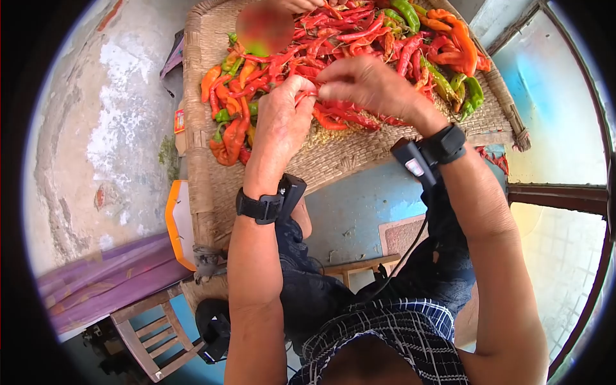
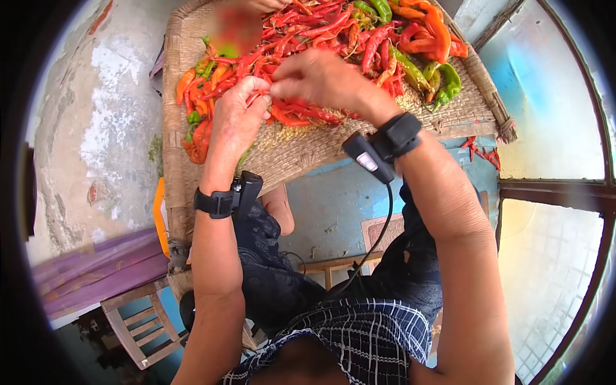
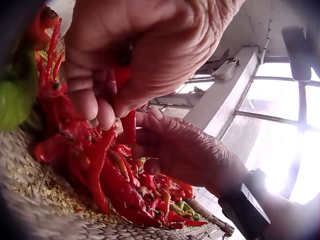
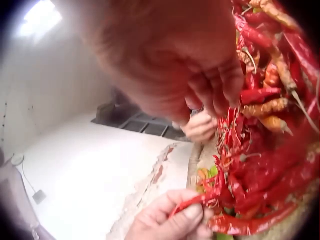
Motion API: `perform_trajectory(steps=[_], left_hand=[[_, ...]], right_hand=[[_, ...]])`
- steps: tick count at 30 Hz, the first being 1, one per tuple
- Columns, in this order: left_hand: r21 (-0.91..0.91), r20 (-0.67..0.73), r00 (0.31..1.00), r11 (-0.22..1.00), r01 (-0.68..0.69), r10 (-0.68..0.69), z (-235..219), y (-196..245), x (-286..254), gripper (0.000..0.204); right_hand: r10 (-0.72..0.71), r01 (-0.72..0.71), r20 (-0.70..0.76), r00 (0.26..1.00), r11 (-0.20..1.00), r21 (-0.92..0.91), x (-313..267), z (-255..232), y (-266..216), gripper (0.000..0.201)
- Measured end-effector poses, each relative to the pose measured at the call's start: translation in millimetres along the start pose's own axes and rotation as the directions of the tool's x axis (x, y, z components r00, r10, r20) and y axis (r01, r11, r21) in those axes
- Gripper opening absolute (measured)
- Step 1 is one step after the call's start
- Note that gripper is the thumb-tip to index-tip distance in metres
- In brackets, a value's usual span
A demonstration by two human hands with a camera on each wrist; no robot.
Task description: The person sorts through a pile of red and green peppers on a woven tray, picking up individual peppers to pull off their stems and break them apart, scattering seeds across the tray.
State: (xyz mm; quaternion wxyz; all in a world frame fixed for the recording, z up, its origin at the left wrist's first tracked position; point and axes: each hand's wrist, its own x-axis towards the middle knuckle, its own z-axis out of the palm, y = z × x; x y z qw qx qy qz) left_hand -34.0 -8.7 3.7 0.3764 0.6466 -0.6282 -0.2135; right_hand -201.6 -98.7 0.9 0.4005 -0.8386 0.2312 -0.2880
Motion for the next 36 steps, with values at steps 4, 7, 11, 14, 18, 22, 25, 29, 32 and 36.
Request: perform_trajectory(steps=[4,7,11,14,18,22,25,29,32,36], left_hand=[[-0.092,-0.004,1.0,0.996,-0.01,0.01,2,2,0,0.011],[-0.082,-0.045,0.999,0.996,0.016,-0.019,1,7,-1,0.014],[-0.064,-0.004,0.997,0.995,0.073,-0.074,-5,7,-2,0.015],[-0.053,0.014,0.998,0.996,0.068,-0.067,-6,10,-3,0.015],[-0.043,-0.01,0.999,0.999,0.033,-0.033,-3,10,-1,0.013],[-0.14,-0.074,0.997,0.99,0.016,-0.026,4,5,2,0.009],[-0.095,-0.075,0.997,0.995,-0.003,-0.004,3,5,2,0.008],[-0.098,-0.071,0.997,0.995,-0.003,-0.004,3,4,2,0.008],[-0.055,-0.007,0.999,0.998,0.041,-0.041,3,6,2,0.008],[-0.234,0.03,0.996,0.968,0.092,-0.088,9,7,3,0.015]], right_hand=[[-0.044,0.049,0.023,0.999,0.961,-0.274,-1,17,1,0.021],[-0.049,0.05,0.006,0.999,0.982,-0.182,4,2,-4,0.018],[0.11,-0.148,-0.263,0.958,0.981,-0.128,10,-22,12,0.022],[-0.186,-0.154,-0.516,0.836,0.823,-0.546,4,-32,30,0.028],[0.171,-0.149,0.011,0.985,0.887,-0.437,-6,-26,-4,0.04],[0.182,-0.065,0.137,0.974,0.797,-0.601,-21,9,9,0.032],[0.059,-0.014,0.08,0.995,0.877,-0.48,-18,1,13,0.027],[0.128,-0.12,0.018,0.992,0.964,-0.237,-14,-16,13,0.025],[0.244,-0.234,0.039,0.969,0.957,-0.17,-16,-13,23,0.024],[0.386,-0.414,0.202,0.9,0.903,0.118,-16,-14,10,0.024]])
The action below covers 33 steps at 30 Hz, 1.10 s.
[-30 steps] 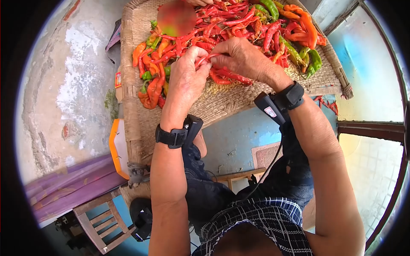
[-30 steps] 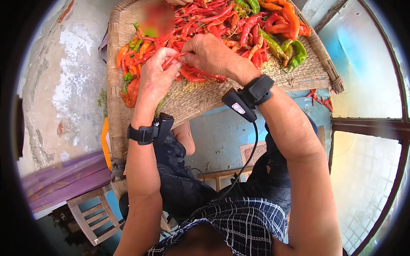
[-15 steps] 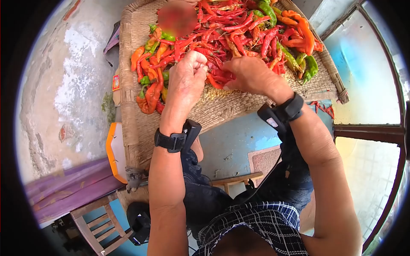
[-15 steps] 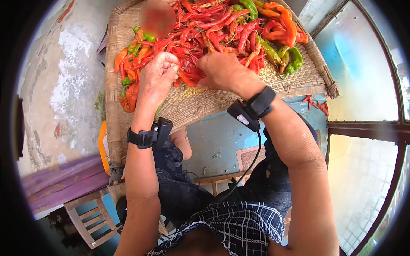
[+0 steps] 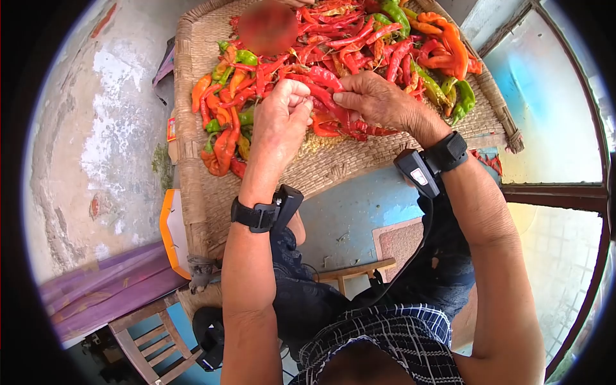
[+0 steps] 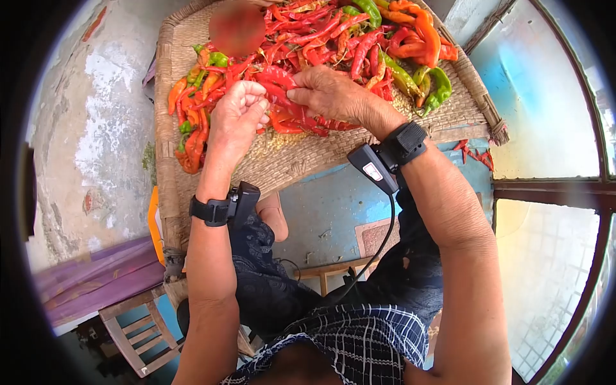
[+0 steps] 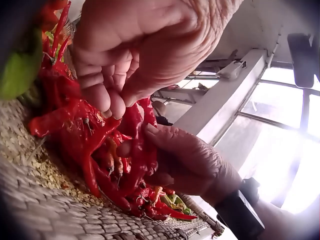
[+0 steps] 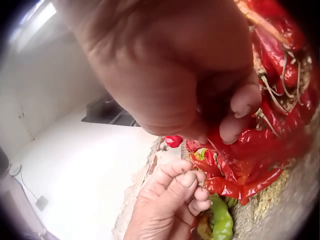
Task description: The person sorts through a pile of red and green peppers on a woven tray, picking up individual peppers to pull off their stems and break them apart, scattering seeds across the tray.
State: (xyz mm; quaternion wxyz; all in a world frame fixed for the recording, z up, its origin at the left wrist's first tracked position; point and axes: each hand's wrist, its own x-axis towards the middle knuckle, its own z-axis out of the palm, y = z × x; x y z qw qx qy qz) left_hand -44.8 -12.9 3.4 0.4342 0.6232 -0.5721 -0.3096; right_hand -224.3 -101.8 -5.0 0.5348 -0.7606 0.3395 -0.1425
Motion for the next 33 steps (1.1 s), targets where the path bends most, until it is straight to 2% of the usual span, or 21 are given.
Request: perform_trajectory(steps=[2,3,5,8,9,11,12,14,16,17,18,19,20,21,22,24,26,28,30,32,33], left_hand=[[-0.112,-0.003,0.999,0.993,0.033,-0.033,3,3,-1,0.019],[-0.17,-0.015,0.997,0.983,0.074,-0.078,3,9,-2,0.022],[-0.231,-0.021,0.993,0.967,0.111,-0.119,4,13,-3,0.026],[-0.205,0.02,0.989,0.968,0.145,-0.144,1,7,-2,0.025],[-0.081,0.101,0.985,0.986,0.146,-0.138,-1,0,1,0.023],[0.132,0.154,0.987,0.991,0.029,-0.049,1,-12,-1,0.013],[0.132,0.154,0.987,0.991,0.029,-0.049,1,-12,-2,0.013],[0.213,0.142,0.99,0.977,-0.013,-0.018,1,-8,-3,0.012],[0.199,0.111,0.994,0.98,0.0,-0.023,-1,-6,-4,0.013],[0.184,0.075,0.997,0.983,0.013,-0.027,-2,-6,-3,0.014],[0.185,0.074,0.997,0.983,0.014,-0.028,-3,-6,-2,0.014],[0.179,0.062,0.998,0.984,0.02,-0.031,-5,-6,-1,0.014],[0.172,0.051,0.998,0.985,0.027,-0.036,-5,-7,0,0.014],[0.172,0.05,0.998,0.985,0.029,-0.038,-6,-4,-1,0.014],[0.189,0.041,0.998,0.981,0.04,-0.048,-5,1,-1,0.014],[0.203,0.027,0.998,0.978,0.055,-0.061,-5,2,-2,0.014],[0.187,-0.05,0.997,0.981,-0.04,0.05,-5,-2,-1,0.01],[0.153,-0.069,0.998,0.988,0.006,0.005,-11,-2,-1,0.012],[0.119,-0.083,0.996,0.992,0.049,-0.039,-18,-2,0,0.015],[0.09,-0.152,0.988,0.995,0.051,-0.037,-24,-1,0,0.014],[0.062,-0.152,0.987,0.996,0.056,-0.046,-25,-3,2,0.014]], right_hand=[[-0.112,0.114,0.02,0.994,0.978,-0.176,2,1,5,0.023],[-0.112,0.113,0.018,0.994,0.978,-0.178,2,4,7,0.023],[-0.334,0.333,-0.014,0.942,0.942,-0.046,0,9,11,0.021],[-0.329,0.329,-0.012,0.944,0.944,-0.009,-2,10,12,0.018],[-0.328,0.328,-0.011,0.945,0.945,-0.008,-3,7,8,0.018],[-0.104,0.11,0.076,0.992,0.991,-0.071,-3,-7,-1,0.019],[-0.104,0.11,0.076,0.992,0.991,-0.072,-1,-12,-5,0.019],[-0.021,0.037,-0.172,0.985,0.995,0.09,1,-19,-10,0.021],[-0.042,0.067,-0.196,0.98,0.99,0.125,5,-20,-5,0.028],[-0.219,0.116,-0.482,0.849,0.965,-0.235,12,-26,-4,0.031],[-0.458,0.036,-0.633,0.624,0.826,-0.562,15,-28,-9,0.034],[-0.393,0.066,-0.578,0.716,0.861,-0.504,12,-24,-12,0.038],[-0.393,0.067,-0.577,0.716,0.862,-0.503,9,-13,-14,0.038],[-0.354,0.148,-0.341,0.871,0.85,-0.505,6,-1,-13,0.036],[-0.298,0.227,-0.074,0.952,0.844,-0.485,4,10,-10,0.034],[-0.208,0.149,-0.039,0.977,0.807,-0.571,4,34,-6,0.029],[-0.115,0.076,-0.017,0.993,0.752,-0.655,6,37,-4,0.024],[-0.284,0.221,-0.052,0.957,0.836,-0.503,8,22,-7,0.019],[-0.182,0.144,-0.061,0.981,0.908,-0.393,10,0,-20,0.02],[-0.051,0.05,-0.182,0.982,0.999,-0.01,5,-17,-31,0.028],[-0.051,0.05,-0.181,0.982,0.999,-0.01,11,-25,-23,0.028]])
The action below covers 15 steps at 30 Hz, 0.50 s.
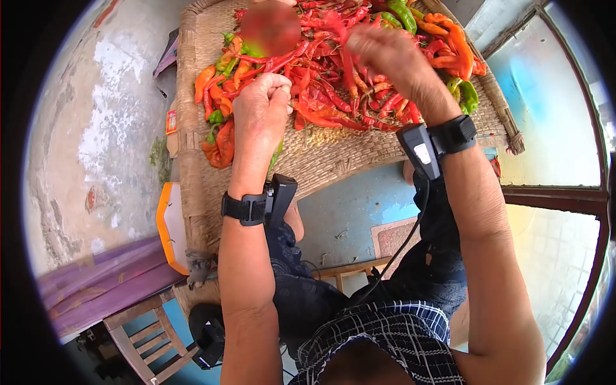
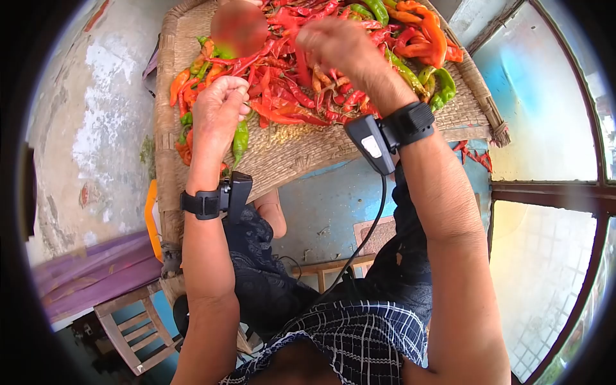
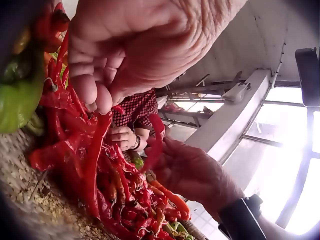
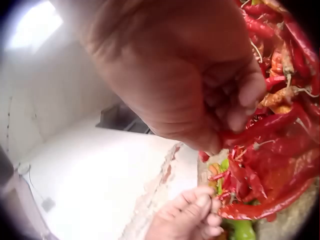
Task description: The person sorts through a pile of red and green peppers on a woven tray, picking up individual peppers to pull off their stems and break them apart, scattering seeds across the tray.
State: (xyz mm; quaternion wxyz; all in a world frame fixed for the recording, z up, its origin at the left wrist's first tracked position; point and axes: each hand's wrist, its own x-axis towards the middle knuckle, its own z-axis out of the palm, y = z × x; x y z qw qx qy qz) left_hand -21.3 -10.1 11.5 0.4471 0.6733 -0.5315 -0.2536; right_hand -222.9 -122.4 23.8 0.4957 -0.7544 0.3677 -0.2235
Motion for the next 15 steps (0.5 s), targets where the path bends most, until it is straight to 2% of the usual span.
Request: perform_trajectory(steps=[1,2,3,5,6,7,9,10,12,13,15], left_hand=[[-0.001,-0.002,1.0,1.0,0.001,-0.001,1,0,1,0.014],[-0.049,-0.007,1.0,0.999,-0.002,0.002,2,0,1,0.015],[-0.097,-0.012,1.0,0.995,-0.007,0.006,3,1,1,0.015],[-0.124,-0.005,1.0,0.992,-0.004,0.004,5,6,0,0.015],[-0.15,0.006,1.0,0.989,-0.001,0.002,7,8,-1,0.016],[-0.148,0.01,1.0,0.989,-0.001,0.003,8,8,0,0.016],[-0.266,0.041,0.999,0.964,0.022,-0.012,11,7,2,0.017],[-0.264,0.041,0.999,0.964,0.023,-0.013,12,6,2,0.017],[-0.395,-0.063,0.996,0.915,-0.084,0.065,12,5,3,0.019],[-0.39,-0.064,0.995,0.916,-0.093,0.073,9,4,5,0.019],[-0.264,-0.234,0.972,0.96,-0.09,0.027,0,-2,11,0.022]], right_hand=[[-0.091,0.059,-0.302,0.949,0.992,-0.114,9,-7,9,0.032],[-0.205,0.081,-0.563,0.801,0.968,-0.238,16,-11,19,0.036],[-0.207,0.083,-0.561,0.801,0.967,-0.239,15,-7,17,0.036],[-0.373,0.299,-0.369,0.852,0.923,-0.241,5,11,7,0.032],[-0.315,0.285,-0.137,0.939,0.937,-0.199,1,24,6,0.035],[-0.372,0.353,-0.029,0.928,0.899,-0.258,-5,41,9,0.034],[-0.237,0.273,0.154,0.959,0.921,-0.279,-11,59,11,0.031],[-0.238,0.273,0.154,0.959,0.921,-0.277,-11,59,12,0.031],[-0.227,0.259,0.162,0.96,0.942,-0.214,-8,54,11,0.03],[-0.235,0.266,0.157,0.959,0.94,-0.214,-4,46,8,0.03],[-0.051,0.063,0.131,0.99,0.994,-0.089,3,21,-2,0.026]])
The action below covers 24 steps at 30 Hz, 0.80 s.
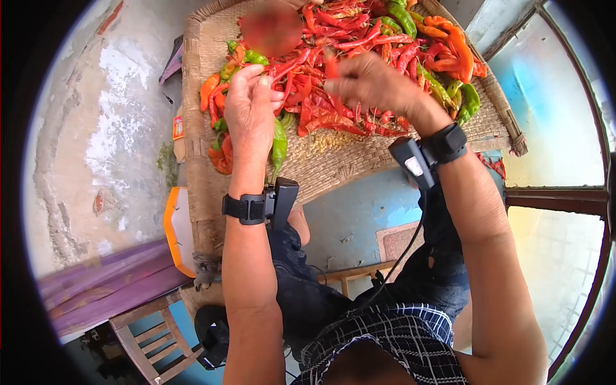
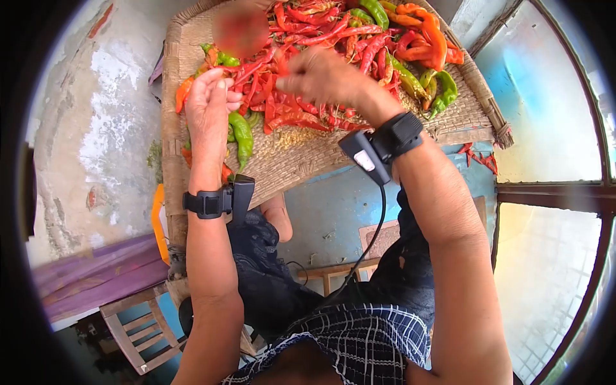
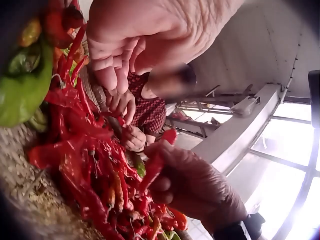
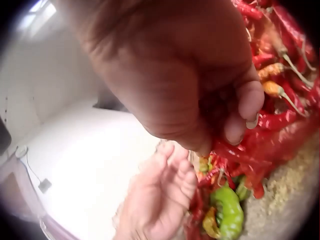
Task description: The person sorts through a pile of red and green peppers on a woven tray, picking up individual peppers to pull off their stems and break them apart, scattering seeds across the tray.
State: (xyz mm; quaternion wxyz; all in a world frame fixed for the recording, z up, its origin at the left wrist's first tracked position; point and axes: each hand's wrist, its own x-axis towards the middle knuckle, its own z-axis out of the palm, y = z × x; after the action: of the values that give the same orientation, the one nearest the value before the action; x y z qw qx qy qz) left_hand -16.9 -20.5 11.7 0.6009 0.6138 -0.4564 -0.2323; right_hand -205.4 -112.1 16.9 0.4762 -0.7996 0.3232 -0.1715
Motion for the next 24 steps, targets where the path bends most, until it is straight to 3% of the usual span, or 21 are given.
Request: perform_trajectory(steps=[1,2,4,5,6,7,8,9,10,11,14,16,17,19,21,22,23,24], left_hand=[[0.085,-0.021,1.0,0.996,-0.01,0.012,-4,-7,5,0.023],[0.091,-0.018,1.0,0.996,-0.017,0.018,-5,-14,8,0.023],[0.459,0.073,0.964,0.85,-0.259,0.254,-4,-30,12,0.03],[0.582,0.216,0.914,0.707,-0.402,0.343,-3,-37,14,0.04],[0.707,0.317,0.885,0.537,-0.46,0.341,2,-32,6,0.044],[0.757,0.345,0.88,0.458,-0.466,0.326,10,-33,5,0.045],[0.8,0.37,0.877,0.374,-0.468,0.307,16,-34,4,0.045],[0.833,0.384,0.9,0.343,-0.433,0.205,19,-34,7,0.05],[0.834,0.385,0.899,0.338,-0.436,0.209,23,-35,9,0.05],[0.87,0.33,0.927,0.323,-0.372,0.177,26,-37,10,0.054],[0.917,0.243,0.968,0.308,-0.252,0.069,27,-38,16,0.066],[0.915,0.192,0.978,0.375,-0.148,-0.084,28,-35,20,0.068],[0.917,0.212,0.972,0.364,-0.162,-0.102,25,-35,25,0.071],[0.903,0.204,0.977,0.397,-0.164,-0.06,24,-36,27,0.068],[0.889,0.187,0.982,0.43,-0.16,-0.021,25,-39,29,0.066],[0.883,0.187,0.982,0.433,-0.181,0.029,27,-42,29,0.059],[0.879,0.186,0.979,0.433,-0.202,0.078,28,-44,28,0.053],[0.851,0.22,0.964,0.453,-0.265,0.151,29,-42,26,0.034]], right_hand=[[0.059,-0.039,-0.102,0.993,0.982,0.184,-4,-8,-9,0.026],[0.015,0.093,-0.302,0.953,0.936,0.34,0,-14,-4,0.03],[0.053,0.283,-0.623,0.78,0.859,0.427,4,-20,0,0.031],[0.05,0.289,-0.627,0.778,0.857,0.427,5,-19,3,0.031],[0.109,0.142,-0.561,0.82,0.912,0.384,8,-17,8,0.03],[0.176,-0.006,-0.497,0.85,0.946,0.325,12,-12,17,0.029],[0.024,0.023,-0.366,0.93,0.992,0.125,21,-3,33,0.029],[-0.032,-0.023,-0.286,0.958,0.982,-0.185,21,7,28,0.03],[-0.159,0.004,-0.368,0.916,0.921,-0.389,19,25,28,0.03],[-0.046,-0.059,-0.254,0.966,0.919,-0.39,22,32,29,0.036],[0.028,-0.121,-0.227,0.973,0.907,-0.403,23,47,26,0.047],[0.065,-0.145,-0.218,0.974,0.917,-0.371,22,50,21,0.055],[0.001,-0.115,-0.302,0.953,0.926,-0.359,25,56,27,0.055],[-0.058,-0.087,-0.385,0.921,0.933,-0.349,31,64,41,0.054],[0.031,-0.065,-0.359,0.933,0.994,-0.084,40,63,44,0.056],[0.028,-0.062,-0.351,0.936,0.994,-0.086,40,60,41,0.056],[0.208,-0.172,-0.181,0.961,0.966,0.194,40,54,38,0.058],[0.332,-0.314,0.035,0.943,0.845,0.432,39,51,33,0.06]])
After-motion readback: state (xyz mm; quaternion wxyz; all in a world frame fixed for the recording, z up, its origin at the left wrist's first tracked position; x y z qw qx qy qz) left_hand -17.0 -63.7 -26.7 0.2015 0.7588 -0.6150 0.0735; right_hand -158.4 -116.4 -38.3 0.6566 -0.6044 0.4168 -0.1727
